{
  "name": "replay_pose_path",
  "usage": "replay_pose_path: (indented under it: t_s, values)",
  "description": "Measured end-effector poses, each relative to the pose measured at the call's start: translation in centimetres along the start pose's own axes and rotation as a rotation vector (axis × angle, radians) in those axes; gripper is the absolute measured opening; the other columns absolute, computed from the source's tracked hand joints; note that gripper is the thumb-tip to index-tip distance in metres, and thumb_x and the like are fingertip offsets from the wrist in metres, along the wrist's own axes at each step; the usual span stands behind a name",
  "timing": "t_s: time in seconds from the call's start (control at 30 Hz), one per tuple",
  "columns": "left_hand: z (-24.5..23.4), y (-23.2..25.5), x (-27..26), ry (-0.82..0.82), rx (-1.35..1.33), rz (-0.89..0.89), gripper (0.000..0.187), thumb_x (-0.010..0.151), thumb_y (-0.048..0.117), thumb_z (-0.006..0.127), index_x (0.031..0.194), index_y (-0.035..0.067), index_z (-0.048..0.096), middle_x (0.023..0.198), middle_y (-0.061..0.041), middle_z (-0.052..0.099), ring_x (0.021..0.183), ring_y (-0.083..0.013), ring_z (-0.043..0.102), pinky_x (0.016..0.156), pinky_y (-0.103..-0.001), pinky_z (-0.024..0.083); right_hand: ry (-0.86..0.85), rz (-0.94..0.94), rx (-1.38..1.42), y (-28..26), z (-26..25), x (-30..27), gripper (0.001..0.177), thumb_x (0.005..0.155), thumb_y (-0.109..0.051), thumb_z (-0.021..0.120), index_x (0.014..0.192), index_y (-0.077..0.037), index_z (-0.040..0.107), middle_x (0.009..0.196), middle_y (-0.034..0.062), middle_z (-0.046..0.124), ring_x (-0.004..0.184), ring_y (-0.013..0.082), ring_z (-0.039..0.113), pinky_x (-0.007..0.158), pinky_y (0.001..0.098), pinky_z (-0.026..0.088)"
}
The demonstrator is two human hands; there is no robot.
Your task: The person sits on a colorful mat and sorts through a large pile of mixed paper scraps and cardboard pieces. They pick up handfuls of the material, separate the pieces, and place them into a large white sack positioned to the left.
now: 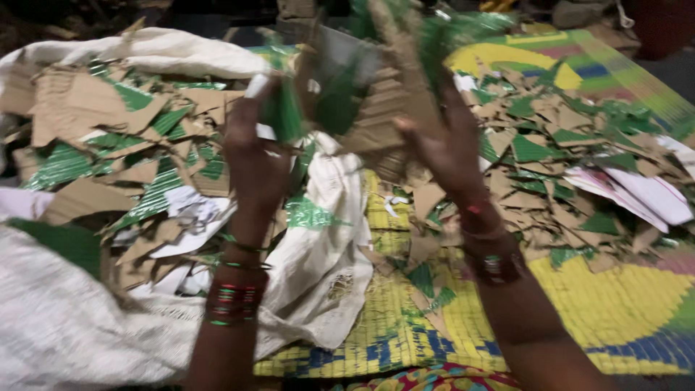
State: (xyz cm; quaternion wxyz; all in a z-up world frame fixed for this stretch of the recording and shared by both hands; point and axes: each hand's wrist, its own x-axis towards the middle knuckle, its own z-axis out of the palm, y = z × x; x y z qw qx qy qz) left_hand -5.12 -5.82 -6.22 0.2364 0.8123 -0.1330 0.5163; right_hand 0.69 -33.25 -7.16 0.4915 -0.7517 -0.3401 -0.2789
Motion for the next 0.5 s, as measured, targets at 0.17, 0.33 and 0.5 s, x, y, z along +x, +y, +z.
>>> replay_pose_path:
  t_s: [0.17,0.33,0.5]
  values:
    - [-10.6,-10.0,1.8,-0.109,0.22,-0.19,0.066,0.089,0.002,0.083,0.151,0.007,0.06,0.129,-0.018,0.063,0.109,-0.0295,0.067,0.092,-0.042,0.058,-0.404,0.175,0.426,-0.7,15.0,6.3,0.103,0.09,-0.061,0.076,0.161,-0.012,0.02,0.15,0.0235,0.052,0.122,0.0313,0.069,0.1,0.0415,0.063]
    - [-14.1,-13.0,-0.8,-0.393,0.479,-0.372,0.07,0.085,0.022,0.087,0.147,0.006,0.06,0.135,-0.026,0.056,0.115,-0.0399,0.062,0.092,-0.05,0.057,-0.507,0.197,0.141,-1.1,17.8,2.0,0.068,0.092,-0.054,0.072,0.146,-0.017,0.054,0.148,0.0135,0.058,0.108,0.0284,0.075,0.09,0.0412,0.06]
    - [-7.6,-9.3,-4.5,-0.752,0.381,-0.444,0.069,0.078,0.034,0.087,0.138,0.009,0.065,0.136,-0.026,0.058,0.121,-0.0445,0.055,0.1,-0.056,0.049,-0.503,0.429,0.129,4.8,12.0,-5.4,0.047,0.091,-0.032,0.073,0.134,-0.015,0.064,0.148,0.0118,0.053,0.106,0.0249,0.074,0.088,0.0339,0.063]
